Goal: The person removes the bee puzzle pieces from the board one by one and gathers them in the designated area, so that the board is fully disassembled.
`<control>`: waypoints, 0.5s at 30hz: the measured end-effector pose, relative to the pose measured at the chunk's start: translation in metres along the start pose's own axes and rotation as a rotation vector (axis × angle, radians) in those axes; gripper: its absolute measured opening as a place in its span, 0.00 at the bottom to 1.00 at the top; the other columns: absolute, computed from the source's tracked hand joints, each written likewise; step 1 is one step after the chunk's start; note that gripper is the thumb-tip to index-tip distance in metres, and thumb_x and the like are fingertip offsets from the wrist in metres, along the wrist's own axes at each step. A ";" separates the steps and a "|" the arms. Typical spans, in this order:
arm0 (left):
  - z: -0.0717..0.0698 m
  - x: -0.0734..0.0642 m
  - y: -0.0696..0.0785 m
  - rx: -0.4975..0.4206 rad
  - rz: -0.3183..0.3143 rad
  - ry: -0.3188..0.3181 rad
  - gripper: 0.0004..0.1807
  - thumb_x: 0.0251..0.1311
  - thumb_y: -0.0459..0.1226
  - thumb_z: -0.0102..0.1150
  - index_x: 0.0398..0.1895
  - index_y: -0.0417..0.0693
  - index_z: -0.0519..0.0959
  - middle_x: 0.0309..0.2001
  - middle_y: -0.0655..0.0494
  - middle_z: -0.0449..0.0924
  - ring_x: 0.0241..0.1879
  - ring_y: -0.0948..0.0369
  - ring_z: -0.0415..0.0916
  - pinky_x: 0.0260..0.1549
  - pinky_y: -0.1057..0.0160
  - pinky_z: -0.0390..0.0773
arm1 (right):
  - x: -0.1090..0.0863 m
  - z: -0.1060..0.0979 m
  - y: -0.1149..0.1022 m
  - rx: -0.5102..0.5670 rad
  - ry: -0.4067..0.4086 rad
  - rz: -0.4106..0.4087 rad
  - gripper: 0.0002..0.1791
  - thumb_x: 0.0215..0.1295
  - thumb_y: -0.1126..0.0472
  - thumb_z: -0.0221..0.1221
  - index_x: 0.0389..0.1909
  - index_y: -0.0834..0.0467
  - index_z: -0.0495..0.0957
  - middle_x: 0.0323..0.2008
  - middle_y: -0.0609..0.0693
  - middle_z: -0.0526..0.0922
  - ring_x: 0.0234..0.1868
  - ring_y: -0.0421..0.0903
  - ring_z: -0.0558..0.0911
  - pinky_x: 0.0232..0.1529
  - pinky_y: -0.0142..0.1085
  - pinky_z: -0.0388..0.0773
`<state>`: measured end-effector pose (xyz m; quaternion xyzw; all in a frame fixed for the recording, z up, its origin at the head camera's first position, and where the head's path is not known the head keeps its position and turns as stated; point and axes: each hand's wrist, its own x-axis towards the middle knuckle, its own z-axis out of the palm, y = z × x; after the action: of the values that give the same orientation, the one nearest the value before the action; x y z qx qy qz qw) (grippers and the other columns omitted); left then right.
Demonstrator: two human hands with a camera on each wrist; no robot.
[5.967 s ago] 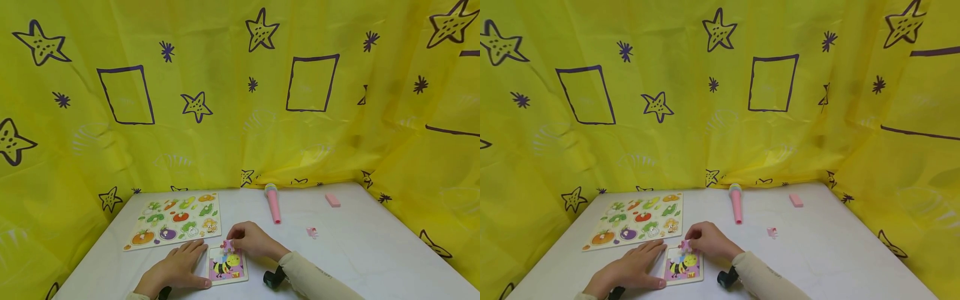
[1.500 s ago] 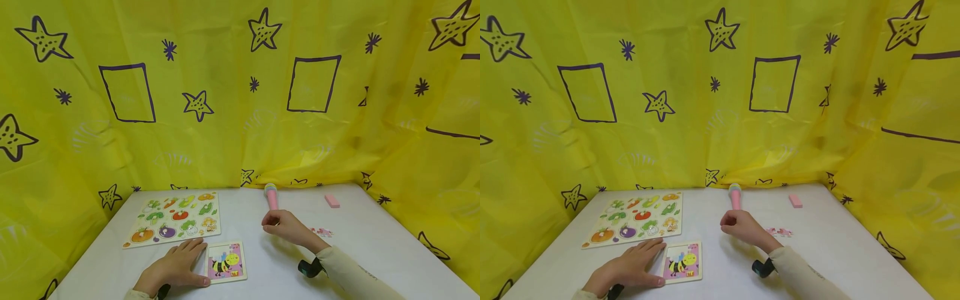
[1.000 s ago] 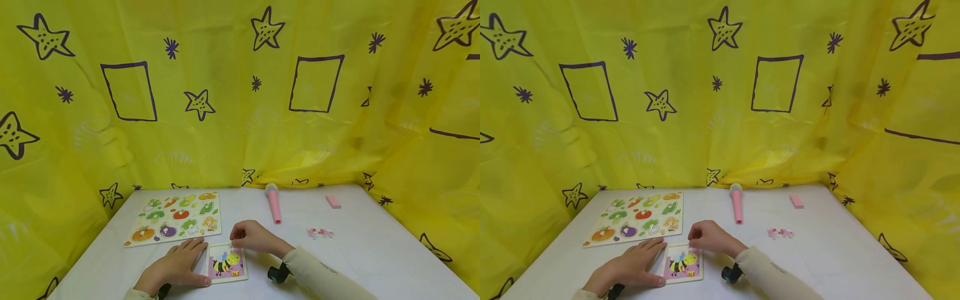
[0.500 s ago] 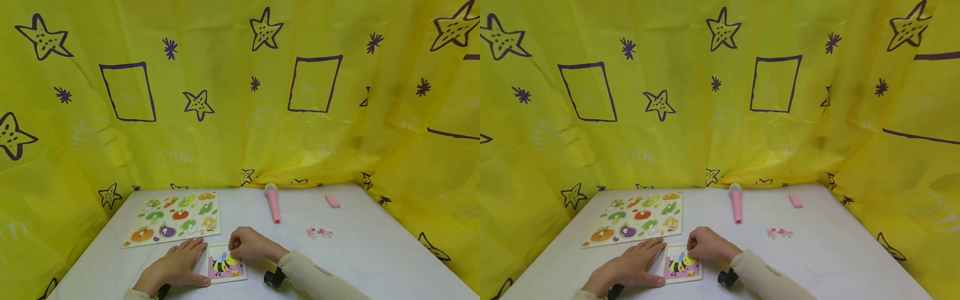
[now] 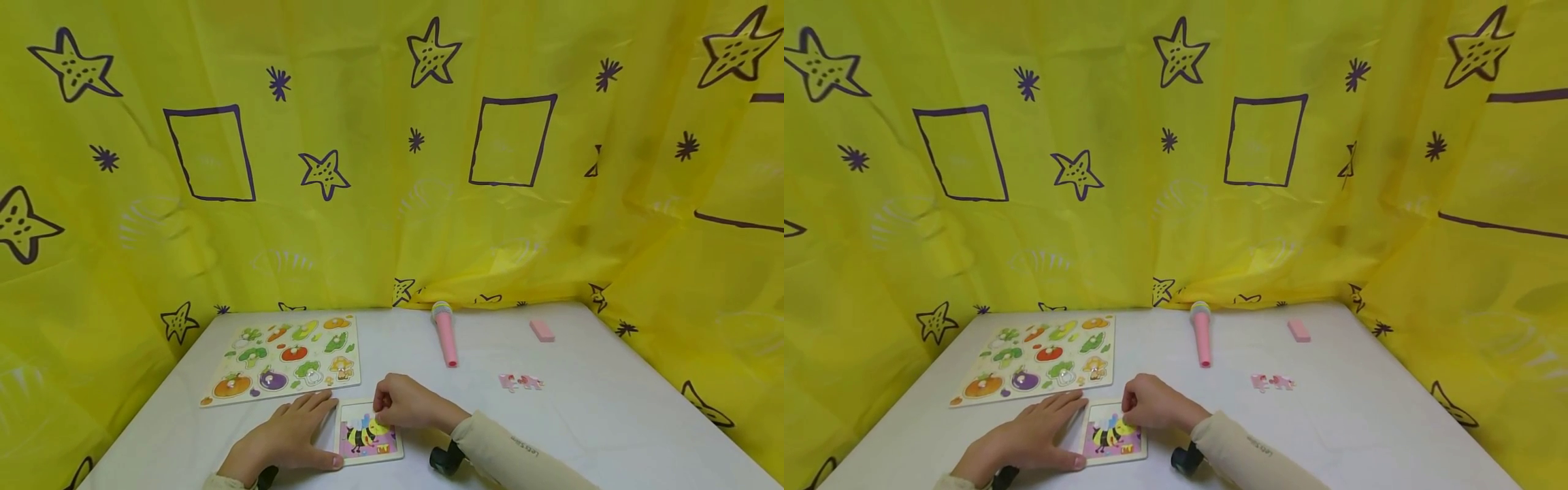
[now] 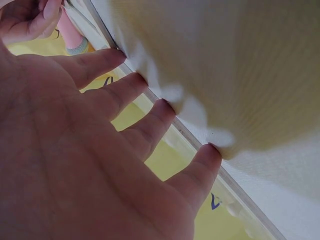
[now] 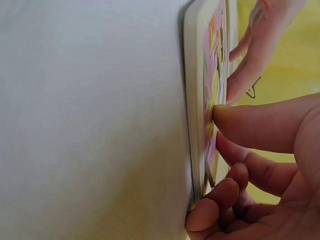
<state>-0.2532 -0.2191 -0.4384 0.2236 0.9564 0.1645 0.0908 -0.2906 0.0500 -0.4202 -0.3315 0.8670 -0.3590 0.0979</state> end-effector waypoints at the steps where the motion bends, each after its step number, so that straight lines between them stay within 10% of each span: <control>1: 0.000 0.000 0.000 0.001 0.002 0.001 0.63 0.48 0.75 0.71 0.77 0.41 0.70 0.79 0.41 0.63 0.77 0.36 0.58 0.69 0.24 0.57 | 0.000 0.000 0.000 -0.010 0.002 -0.010 0.11 0.62 0.71 0.71 0.29 0.55 0.81 0.29 0.44 0.73 0.33 0.37 0.71 0.34 0.29 0.69; 15: 0.001 0.000 -0.002 -0.010 0.014 0.005 0.63 0.49 0.75 0.71 0.77 0.41 0.70 0.79 0.40 0.63 0.77 0.35 0.58 0.68 0.23 0.56 | -0.006 0.000 -0.002 -0.029 0.025 -0.043 0.11 0.61 0.71 0.71 0.29 0.54 0.80 0.34 0.46 0.71 0.37 0.37 0.68 0.38 0.30 0.68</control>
<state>-0.2539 -0.2203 -0.4405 0.2297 0.9542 0.1703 0.0885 -0.2850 0.0526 -0.4191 -0.3469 0.8659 -0.3525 0.0743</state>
